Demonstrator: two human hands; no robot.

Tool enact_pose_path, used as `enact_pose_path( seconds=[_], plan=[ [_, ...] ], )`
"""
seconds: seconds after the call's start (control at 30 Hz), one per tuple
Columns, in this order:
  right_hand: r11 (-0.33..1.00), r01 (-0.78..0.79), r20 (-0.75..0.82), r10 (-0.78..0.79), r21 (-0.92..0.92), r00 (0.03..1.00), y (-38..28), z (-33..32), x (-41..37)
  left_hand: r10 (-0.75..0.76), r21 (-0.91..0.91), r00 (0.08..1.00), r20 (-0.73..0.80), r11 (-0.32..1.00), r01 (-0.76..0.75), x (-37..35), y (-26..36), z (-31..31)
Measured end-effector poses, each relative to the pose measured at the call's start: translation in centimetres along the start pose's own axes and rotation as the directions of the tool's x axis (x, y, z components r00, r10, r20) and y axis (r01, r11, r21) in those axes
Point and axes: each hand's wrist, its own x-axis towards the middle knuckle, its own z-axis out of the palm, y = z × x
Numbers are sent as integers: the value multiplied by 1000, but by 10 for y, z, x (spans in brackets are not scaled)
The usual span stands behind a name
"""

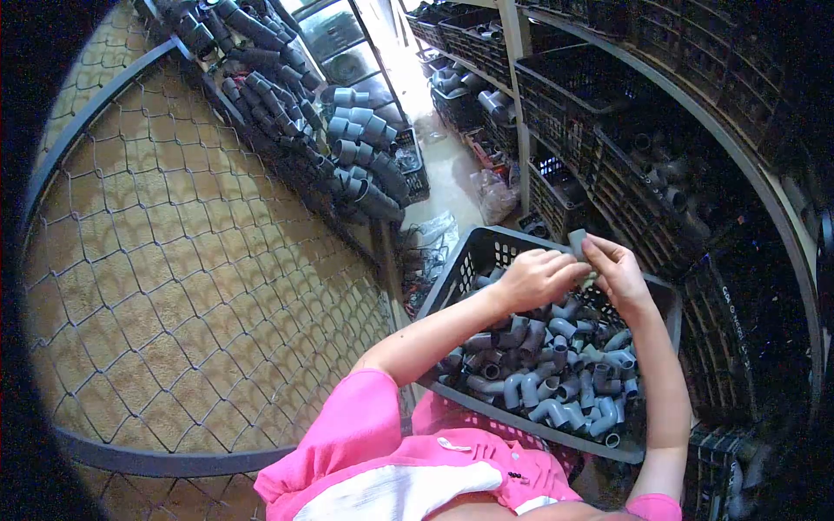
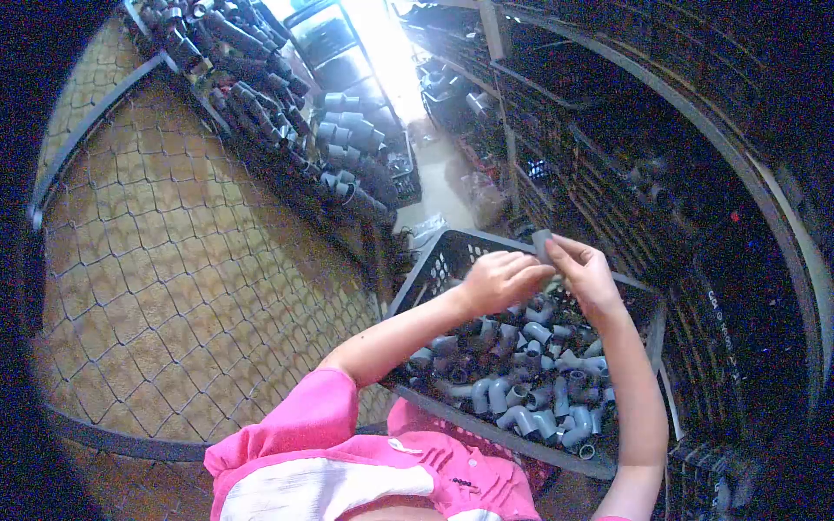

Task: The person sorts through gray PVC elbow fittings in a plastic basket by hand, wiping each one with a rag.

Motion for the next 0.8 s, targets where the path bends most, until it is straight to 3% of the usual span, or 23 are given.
enact_pose_path(
  seconds=[0.1, 0.17, 0.3, 0.4, 0.43, 0.57, 0.63, 0.7, 0.73, 0.8],
  plan=[
    [985, -17, 18, 14, 173, 1000, -10, 10, -6, -197, -38, 976, -96, 980, 194, 4, -6, -11],
    [980, -63, 72, 50, 190, 996, -3, 6, -5, -320, -65, 937, -139, 947, 314, 8, -8, -17],
    [979, -36, 12, 35, 201, 999, -3, 12, -6, -269, -102, 955, -127, 961, 258, 3, 4, -10],
    [981, -17, -13, 20, 194, 1000, -4, 10, -7, -48, -29, 997, 61, 998, 50, 1, 12, -4],
    [982, -19, -8, 21, 187, 1000, -5, 8, -7, 77, 84, 994, 75, 993, -83, 4, 13, -6],
    [987, -54, 30, 50, 154, 998, -3, 3, -4, 28, 56, 999, -44, 998, -25, 10, 3, -16],
    [985, -80, 68, 70, 153, 995, -5, 2, -6, -120, 22, 987, -108, 992, 123, 11, -1, -21],
    [996, -77, 121, 71, 49, 990, -9, 4, -6, -278, -44, 948, -157, 961, 274, 13, -6, -27],
    [998, -69, 133, 68, 5, 989, -12, 6, -9, -288, -24, 942, -170, 957, 288, 16, -8, -33],
    [952, 106, 153, -63, -288, 986, -29, 6, -16, -272, 73, 951, -150, 956, 285, 14, -14, -32]
  ],
)
